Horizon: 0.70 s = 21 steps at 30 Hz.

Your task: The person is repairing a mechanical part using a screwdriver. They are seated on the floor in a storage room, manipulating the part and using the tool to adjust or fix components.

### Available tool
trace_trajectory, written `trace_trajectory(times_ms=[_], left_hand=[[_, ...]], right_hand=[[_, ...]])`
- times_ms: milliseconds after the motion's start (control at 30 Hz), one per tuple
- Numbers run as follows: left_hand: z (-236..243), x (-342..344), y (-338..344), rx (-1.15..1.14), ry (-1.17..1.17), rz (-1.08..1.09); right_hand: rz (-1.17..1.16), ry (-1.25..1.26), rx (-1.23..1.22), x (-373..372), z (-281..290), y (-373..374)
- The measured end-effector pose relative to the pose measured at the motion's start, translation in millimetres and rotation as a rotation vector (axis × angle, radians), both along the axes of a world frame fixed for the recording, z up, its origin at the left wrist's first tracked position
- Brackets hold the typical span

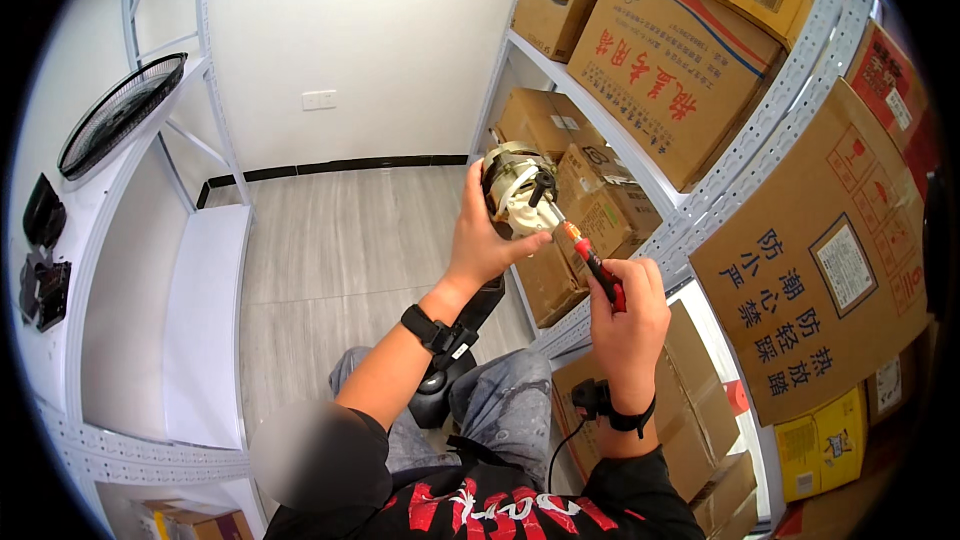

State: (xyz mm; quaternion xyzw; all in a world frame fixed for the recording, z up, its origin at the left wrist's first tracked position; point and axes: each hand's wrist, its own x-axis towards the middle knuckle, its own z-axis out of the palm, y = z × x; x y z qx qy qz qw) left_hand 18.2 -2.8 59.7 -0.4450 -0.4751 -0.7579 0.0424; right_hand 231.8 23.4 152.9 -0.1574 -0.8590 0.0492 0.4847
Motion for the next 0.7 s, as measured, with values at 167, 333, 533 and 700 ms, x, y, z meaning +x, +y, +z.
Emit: trace_trajectory(times_ms=[167, 333, 533, 700], left_hand=[[-1, 0, 2, 0.012, 0.01, 0.055], [-1, 0, 2, -0.029, 0.043, 0.092], [-4, 0, 4, -0.04, 0.052, 0.117], [-4, 1, 5, -0.039, 0.024, 0.093]], right_hand=[[-0.021, -0.081, 0.036, 1, -2, -5], [0.011, -0.07, -0.032, -4, 8, -5], [-0.042, -0.087, 0.028, 3, 8, -1], [-0.086, -0.12, 0.086, 2, 5, 1]])
